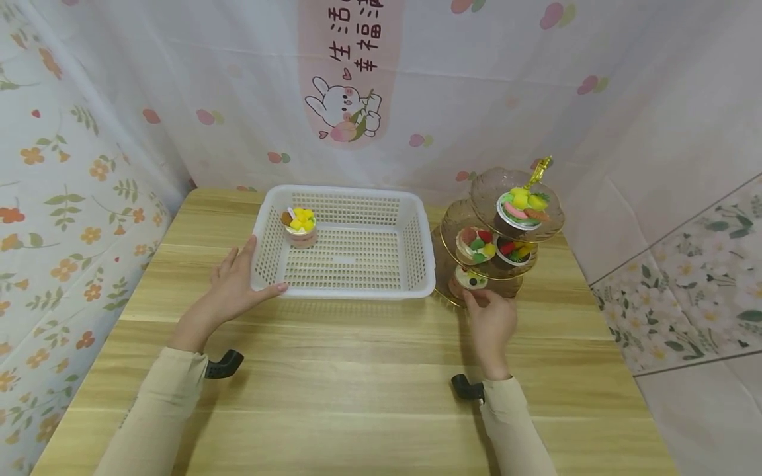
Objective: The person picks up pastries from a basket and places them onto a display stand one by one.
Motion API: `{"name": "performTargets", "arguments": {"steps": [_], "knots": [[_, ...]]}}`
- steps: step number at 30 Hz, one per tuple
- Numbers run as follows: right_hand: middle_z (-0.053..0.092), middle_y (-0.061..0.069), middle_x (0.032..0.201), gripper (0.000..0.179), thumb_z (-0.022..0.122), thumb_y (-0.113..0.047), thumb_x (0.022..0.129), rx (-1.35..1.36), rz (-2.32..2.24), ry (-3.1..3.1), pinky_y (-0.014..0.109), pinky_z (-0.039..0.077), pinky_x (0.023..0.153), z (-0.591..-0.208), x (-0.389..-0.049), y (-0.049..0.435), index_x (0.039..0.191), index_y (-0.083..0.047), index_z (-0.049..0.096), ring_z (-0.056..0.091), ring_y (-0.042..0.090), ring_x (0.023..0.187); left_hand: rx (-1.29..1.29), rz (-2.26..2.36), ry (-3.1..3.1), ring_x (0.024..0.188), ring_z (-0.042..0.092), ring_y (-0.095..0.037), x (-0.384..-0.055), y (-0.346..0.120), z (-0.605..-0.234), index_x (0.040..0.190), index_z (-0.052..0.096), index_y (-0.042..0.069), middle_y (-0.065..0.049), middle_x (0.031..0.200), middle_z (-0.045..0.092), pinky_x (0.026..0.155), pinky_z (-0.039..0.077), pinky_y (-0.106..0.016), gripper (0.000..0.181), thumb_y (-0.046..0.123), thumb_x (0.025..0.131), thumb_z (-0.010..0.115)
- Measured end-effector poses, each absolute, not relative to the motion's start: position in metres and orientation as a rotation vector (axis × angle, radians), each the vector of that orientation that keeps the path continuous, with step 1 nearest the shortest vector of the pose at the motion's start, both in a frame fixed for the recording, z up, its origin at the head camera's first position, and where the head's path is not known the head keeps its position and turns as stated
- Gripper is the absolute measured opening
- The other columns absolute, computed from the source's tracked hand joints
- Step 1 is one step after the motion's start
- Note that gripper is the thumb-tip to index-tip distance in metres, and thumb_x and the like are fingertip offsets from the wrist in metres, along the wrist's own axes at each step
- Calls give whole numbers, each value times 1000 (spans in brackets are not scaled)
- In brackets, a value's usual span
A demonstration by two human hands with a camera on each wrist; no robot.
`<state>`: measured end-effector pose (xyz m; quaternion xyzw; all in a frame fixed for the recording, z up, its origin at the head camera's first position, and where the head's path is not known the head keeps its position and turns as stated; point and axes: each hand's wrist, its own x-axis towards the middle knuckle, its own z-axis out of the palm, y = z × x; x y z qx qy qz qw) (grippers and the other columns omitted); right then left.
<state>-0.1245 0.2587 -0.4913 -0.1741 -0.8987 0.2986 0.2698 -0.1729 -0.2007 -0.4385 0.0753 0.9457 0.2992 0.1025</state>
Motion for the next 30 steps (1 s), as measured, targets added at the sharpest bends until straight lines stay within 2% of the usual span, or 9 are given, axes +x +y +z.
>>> {"name": "performTargets", "arguments": {"steps": [5, 9, 14, 16, 19, 22, 25, 30], "knots": [[77, 14, 85, 19, 82, -25, 81, -458, 777, -2430, 48, 41, 72, -495, -126, 257, 87, -6, 80, 58, 40, 81, 226, 879, 2792, 150, -3, -55, -172, -200, -440, 158, -13, 10, -27, 165, 9, 109, 0, -80, 124, 66, 82, 67], [78, 13, 84, 20, 81, -26, 82, -381, 754, -2424, 48, 43, 70, -484, -121, 248, 88, -7, 80, 62, 39, 78, 219, 879, 2795, 150, -3, -55, -172, -201, -441, 158, -13, 11, -27, 165, 8, 110, -1, -79, 123, 66, 82, 66], [77, 10, 80, 15, 81, -20, 83, -49, 918, -2349, 27, 49, 65, -443, -123, 215, 88, -6, 80, 68, 24, 68, 215, 878, 2799, 150, -3, -55, -173, -202, -441, 159, -13, 12, -27, 165, 8, 110, -1, -79, 123, 67, 82, 66], [78, 10, 84, 14, 79, -17, 84, 91, 1067, -2339, 26, 51, 63, -422, -133, 194, 90, -5, 79, 70, 21, 70, 213, 879, 2802, 150, -3, -55, -174, -203, -441, 159, -13, 11, -28, 164, 8, 110, -1, -79, 124, 67, 82, 67], [78, 9, 97, 20, 77, -19, 86, 248, 1285, -2381, 35, 56, 72, -392, -157, 157, 102, -6, 77, 70, 22, 81, 209, 880, 2803, 150, -4, -55, -174, -205, -441, 159, -14, 12, -27, 165, 7, 110, -1, -79, 123, 67, 82, 66], [75, 9, 111, 36, 75, -26, 88, 346, 1429, -2504, 44, 55, 87, -372, -193, 117, 120, -9, 70, 68, 26, 98, 206, 882, 2801, 151, -4, -53, -175, -207, -443, 159, -14, 14, -24, 166, 7, 110, -1, -79, 123, 68, 82, 66], [71, 7, 121, 49, 75, -30, 88, 397, 1516, -2619, 41, 54, 94, -367, -236, 79, 132, -13, 63, 65, 25, 109, 203, 887, 2793, 151, -5, -52, -176, -206, -444, 159, -14, 14, -23, 166, 6, 111, -2, -78, 124, 69, 81, 66], [66, 9, 131, 53, 74, -27, 89, 391, 1660, -2679, 37, 51, 99, -384, -289, 33, 137, -12, 58, 60, 26, 118, 204, 887, 2795, 151, -5, -52, -176, -204, -444, 159, -13, 15, -23, 166, 8, 111, -1, -78, 124, 70, 81, 65]]}}
